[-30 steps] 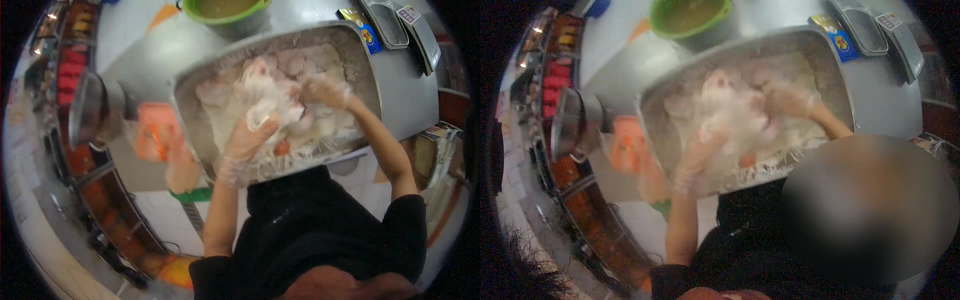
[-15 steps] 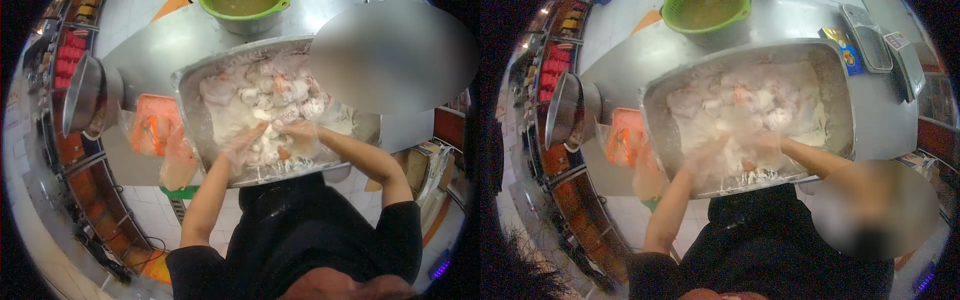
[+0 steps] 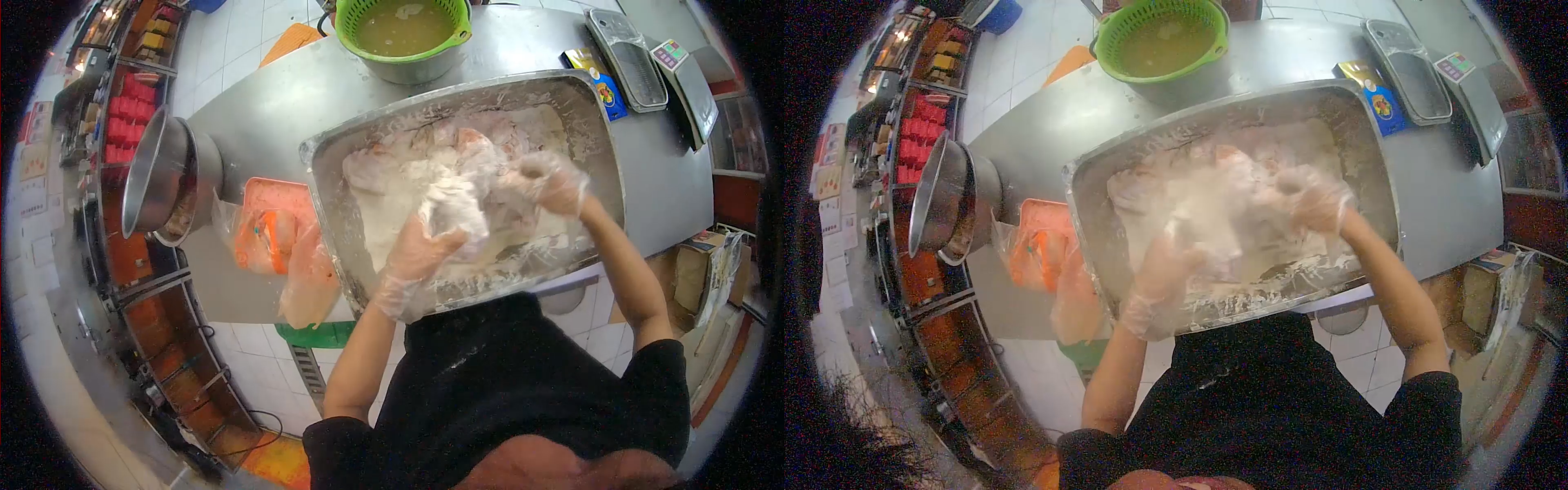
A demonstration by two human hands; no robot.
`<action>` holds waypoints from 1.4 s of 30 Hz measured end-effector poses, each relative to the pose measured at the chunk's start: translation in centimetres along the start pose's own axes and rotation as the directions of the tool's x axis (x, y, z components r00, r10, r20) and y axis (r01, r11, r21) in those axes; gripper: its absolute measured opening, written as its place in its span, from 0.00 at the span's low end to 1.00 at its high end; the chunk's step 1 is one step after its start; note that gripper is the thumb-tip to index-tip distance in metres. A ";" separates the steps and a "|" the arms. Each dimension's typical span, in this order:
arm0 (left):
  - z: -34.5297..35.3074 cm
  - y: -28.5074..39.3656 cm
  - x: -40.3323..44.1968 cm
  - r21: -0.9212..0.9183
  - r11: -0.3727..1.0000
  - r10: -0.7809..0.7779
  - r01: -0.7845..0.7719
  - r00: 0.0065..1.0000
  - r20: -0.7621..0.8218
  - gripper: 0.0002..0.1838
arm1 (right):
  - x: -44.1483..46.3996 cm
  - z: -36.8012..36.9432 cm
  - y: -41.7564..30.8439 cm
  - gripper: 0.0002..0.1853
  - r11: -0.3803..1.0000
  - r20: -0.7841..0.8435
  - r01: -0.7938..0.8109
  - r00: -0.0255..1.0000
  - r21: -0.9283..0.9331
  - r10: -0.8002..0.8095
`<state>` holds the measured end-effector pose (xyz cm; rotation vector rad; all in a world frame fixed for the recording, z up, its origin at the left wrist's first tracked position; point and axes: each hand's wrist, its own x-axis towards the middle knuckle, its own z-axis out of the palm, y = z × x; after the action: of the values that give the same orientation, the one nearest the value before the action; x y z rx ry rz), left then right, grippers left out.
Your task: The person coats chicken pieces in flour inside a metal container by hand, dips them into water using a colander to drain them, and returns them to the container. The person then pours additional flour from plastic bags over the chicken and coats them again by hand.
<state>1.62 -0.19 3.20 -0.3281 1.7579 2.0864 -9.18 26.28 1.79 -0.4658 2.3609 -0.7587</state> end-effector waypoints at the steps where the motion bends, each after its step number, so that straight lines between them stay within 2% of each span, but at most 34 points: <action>1: -0.4 -1.0 0.2 0.189 0.981 0.072 -0.044 0.987 -0.144 0.33 | 0.6 -0.8 1.9 0.18 0.996 -0.099 -0.022 0.995 -0.088 0.013; 2: -0.8 -1.4 0.5 0.376 0.925 0.165 -0.054 0.949 -0.270 0.34 | 1.7 -0.8 4.2 0.19 0.984 -0.198 -0.052 0.980 -0.168 0.018; 3: -1.8 -0.7 1.1 0.080 0.977 -0.154 0.199 0.911 -0.383 0.38 | 3.5 0.6 7.4 0.22 0.957 -0.354 -0.069 0.934 -0.280 -0.037; 4: -2.8 -1.2 1.6 0.082 0.977 -0.150 0.195 0.912 -0.381 0.38 | 4.6 0.5 7.7 0.23 0.939 -0.426 -0.081 0.902 -0.334 -0.073; 5: -4.2 -3.0 2.5 -0.320 0.924 -0.306 0.209 0.905 -0.295 0.38 | 5.8 0.5 7.9 0.24 0.918 -0.494 -0.103 0.863 -0.383 -0.109; 6: -5.2 -5.1 3.5 -0.501 0.840 -0.360 0.210 0.905 -0.225 0.38 | 6.7 -1.1 3.9 0.26 0.930 -0.249 -0.199 0.961 -0.311 0.122; 7: -6.2 -7.1 4.6 -0.660 0.719 -0.412 0.217 0.898 -0.153 0.38 | 7.4 -2.0 1.6 0.28 0.914 0.037 -0.308 0.944 -0.263 0.328; 8: -7.0 -9.2 6.0 -0.720 0.639 -0.400 0.271 0.917 -0.009 0.37 | 8.8 -1.6 2.1 0.28 0.916 0.027 -0.304 0.946 -0.261 0.322; 9: -6.5 -9.3 6.7 -0.743 0.595 -0.390 0.307 0.918 0.067 0.37 | 10.0 -0.4 2.2 0.28 0.959 0.103 -0.168 0.975 -0.230 0.196; 10: -6.1 -9.5 7.4 -0.759 0.552 -0.378 0.346 0.915 0.142 0.37 | 10.5 0.7 2.7 0.28 0.973 0.145 -0.101 0.980 -0.209 0.133; 11: -4.4 -8.4 7.5 -0.659 0.685 -0.338 0.312 0.937 0.092 0.35 | 10.5 1.4 2.2 0.28 0.982 0.185 -0.035 0.980 -0.185 0.070; 13: -2.2 -6.0 7.5 -0.539 0.802 -0.284 0.258 0.958 0.036 0.33 | 10.7 2.5 -0.1 0.29 1.000 0.241 -0.008 0.970 -0.029 0.015; 15: -1.2 -4.3 6.7 -0.722 0.643 -0.217 0.257 0.965 0.150 0.29 | 10.1 3.4 -2.0 0.29 0.989 0.280 -0.064 0.960 0.135 0.024; 16: -1.2 -4.7 6.7 -0.720 0.647 -0.214 0.252 0.966 0.146 0.29 | 9.7 3.7 -2.6 0.30 0.980 0.287 -0.081 0.957 0.184 0.025; 18: -1.3 -6.1 6.0 -0.724 0.684 -0.010 0.088 0.994 0.112 0.25 | 8.6 4.1 -2.9 0.30 0.965 0.298 -0.108 0.954 0.240 0.033; 19: -1.6 -6.6 5.6 -0.722 0.686 -0.014 0.093 0.993 0.114 0.25 | 7.9 4.2 -2.8 0.31 0.961 0.302 -0.120 0.953 0.248 0.041; 21: -2.3 -6.7 4.6 -0.541 0.837 -0.068 0.076 0.997 0.035 0.24 | 6.8 3.6 -2.3 0.31 0.964 0.305 -0.114 0.952 0.240 0.037; 24: -1.8 -4.0 3.7 -0.458 0.876 -0.150 0.152 0.988 0.040 0.25 | 5.8 1.2 -1.1 0.29 0.980 0.283 0.032 0.955 0.197 -0.088; 25: -1.0 -2.3 3.5 -0.457 0.875 -0.154 0.158 0.987 0.046 0.25 | 5.7 0.3 -0.3 0.27 0.974 0.273 0.156 0.942 0.162 -0.196; 27: 0.5 1.1 3.0 -0.268 0.963 0.009 -0.007 1.000 0.007 0.26 | 5.6 -0.4 1.7 0.25 0.967 0.052 0.173 0.985 -0.187 -0.166; 28: 0.6 1.8 2.8 -0.203 0.977 0.067 -0.066 0.998 -0.002 0.27 | 5.0 -0.8 3.9 0.23 0.895 0.035 0.219 0.974 -0.388 -0.223; 29: -0.4 1.5 2.7 -0.016 0.988 0.153 -0.152 0.987 0.053 0.27 | 4.1 -1.1 6.3 0.23 0.782 0.030 0.247 0.959 -0.573 -0.281; 30: -1.7 1.1 2.7 0.087 0.990 0.110 -0.114 0.993 0.041 0.28 | 3.2 -1.6 7.9 0.23 0.779 0.028 0.245 0.959 -0.577 -0.281; 31: -3.1 0.8 2.7 0.188 0.980 0.068 -0.072 0.997 0.030 0.29 | 2.5 -2.0 9.3 0.25 0.858 0.099 0.106 0.993 -0.503 -0.065; 32: -4.4 0.5 2.8 0.188 0.979 0.076 -0.080 0.997 0.030 0.29 | 2.3 -2.3 10.0 0.27 0.898 0.185 -0.051 0.972 -0.437 0.145; 33: -5.5 0.1 2.7 0.181 0.977 -0.095 0.112 0.990 -0.099 0.30 | 1.7 -2.2 8.2 0.27 0.896 0.185 -0.048 0.972 -0.440 0.143; 34: -6.1 -0.7 2.7 0.150 0.942 -0.265 0.302 0.938 -0.224 0.30 | 0.6 -1.4 6.2 0.29 0.933 0.223 -0.096 0.958 -0.346 0.181; 35: -6.2 -2.3 3.0 0.149 0.943 -0.262 0.299 0.939 -0.225 0.30 | 0.1 -0.8 5.4 0.31 0.950 0.305 -0.138 0.926 -0.279 0.224; 36: -5.9 -4.3 3.4 0.009 0.978 -0.208 0.211 0.972 -0.111 0.32 | -0.3 -0.1 4.5 0.34 0.957 0.385 -0.191 0.884 -0.218 0.265; 37: -5.2 -5.4 3.5 -0.141 0.981 -0.137 0.135 0.991 -0.008 0.34 | 0.5 1.7 5.7 0.35 0.956 0.448 -0.212 0.848 -0.201 0.283; 38: -4.0 -4.8 3.5 -0.139 0.981 -0.137 0.134 0.990 -0.011 0.34 | 1.3 3.5 6.9 0.36 0.954 0.508 -0.235 0.808 -0.188 0.299; 39: -2.4 -3.4 3.5 -0.080 0.964 -0.257 0.253 0.965 -0.049 0.35 | 2.5 6.5 10.0 0.37 0.926 0.627 -0.378 0.725 0.014 0.286; 41: -1.3 -2.8 4.1 -0.019 0.931 -0.364 0.364 0.927 -0.088 0.36 | 3.7 7.4 8.2 0.40 0.995 0.694 -0.095 0.718 0.028 0.049; 42: -1.2 -3.6 4.3 -0.112 0.931 -0.354 0.347 0.934 -0.043 0.36 | 4.3 8.4 6.8 0.39 0.993 0.681 -0.070 0.732 0.099 -0.017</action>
<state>-0.75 -0.29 -2.06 -0.6909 1.4956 1.9246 -7.98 26.08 -9.80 -0.5449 1.6129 -0.5744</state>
